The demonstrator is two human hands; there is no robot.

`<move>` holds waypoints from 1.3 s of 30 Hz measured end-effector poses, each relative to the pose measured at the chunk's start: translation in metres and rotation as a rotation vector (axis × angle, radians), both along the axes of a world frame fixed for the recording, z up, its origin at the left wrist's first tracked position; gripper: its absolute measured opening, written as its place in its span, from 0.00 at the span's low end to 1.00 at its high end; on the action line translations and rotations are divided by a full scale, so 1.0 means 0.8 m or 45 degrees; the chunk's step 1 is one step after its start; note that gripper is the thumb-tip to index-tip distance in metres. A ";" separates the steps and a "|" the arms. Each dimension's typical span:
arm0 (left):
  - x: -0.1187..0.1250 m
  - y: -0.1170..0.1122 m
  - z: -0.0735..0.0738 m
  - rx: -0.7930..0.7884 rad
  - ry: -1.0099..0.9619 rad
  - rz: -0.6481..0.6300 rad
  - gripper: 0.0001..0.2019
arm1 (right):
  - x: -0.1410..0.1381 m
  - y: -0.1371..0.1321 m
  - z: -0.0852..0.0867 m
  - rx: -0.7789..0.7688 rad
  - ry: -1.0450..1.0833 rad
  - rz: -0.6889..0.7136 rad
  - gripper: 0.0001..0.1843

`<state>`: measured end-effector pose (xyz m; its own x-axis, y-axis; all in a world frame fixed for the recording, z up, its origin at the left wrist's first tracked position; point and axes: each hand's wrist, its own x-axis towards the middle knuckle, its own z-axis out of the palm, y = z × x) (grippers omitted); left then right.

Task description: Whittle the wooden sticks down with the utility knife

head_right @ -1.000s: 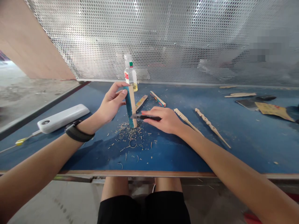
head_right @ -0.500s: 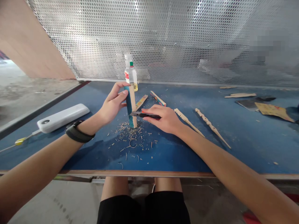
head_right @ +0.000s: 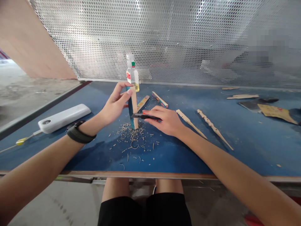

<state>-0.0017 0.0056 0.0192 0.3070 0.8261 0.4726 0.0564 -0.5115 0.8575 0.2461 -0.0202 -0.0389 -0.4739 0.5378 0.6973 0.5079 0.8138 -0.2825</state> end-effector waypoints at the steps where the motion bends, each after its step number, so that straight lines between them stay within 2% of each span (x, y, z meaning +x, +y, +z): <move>1: 0.000 0.000 0.000 0.000 0.000 0.000 0.09 | 0.000 -0.001 0.001 0.008 0.000 -0.015 0.17; 4: -0.001 0.001 0.000 -0.001 0.014 0.002 0.09 | 0.001 -0.001 0.001 0.027 -0.009 -0.020 0.17; 9: -0.005 0.008 -0.004 0.001 0.033 0.059 0.08 | 0.006 0.002 -0.005 0.055 -0.129 0.085 0.17; 13: -0.005 0.009 -0.004 -0.013 0.012 0.064 0.07 | 0.005 -0.001 -0.004 0.075 -0.174 0.061 0.16; 19: -0.003 0.006 -0.003 -0.016 -0.006 0.041 0.06 | 0.002 0.001 0.002 0.128 -0.056 0.006 0.17; 25: -0.003 0.005 -0.002 -0.002 0.001 0.026 0.07 | 0.004 0.005 0.001 0.066 -0.034 0.092 0.19; 32: -0.003 0.001 0.001 -0.028 0.009 -0.008 0.08 | 0.007 0.000 -0.005 0.024 -0.366 0.232 0.16; 35: -0.004 0.002 0.000 -0.041 0.003 -0.006 0.09 | 0.007 -0.001 -0.007 0.044 -0.390 0.188 0.15; 39: -0.004 0.005 -0.002 0.017 0.025 0.050 0.07 | 0.005 -0.003 0.001 0.037 -0.250 0.129 0.16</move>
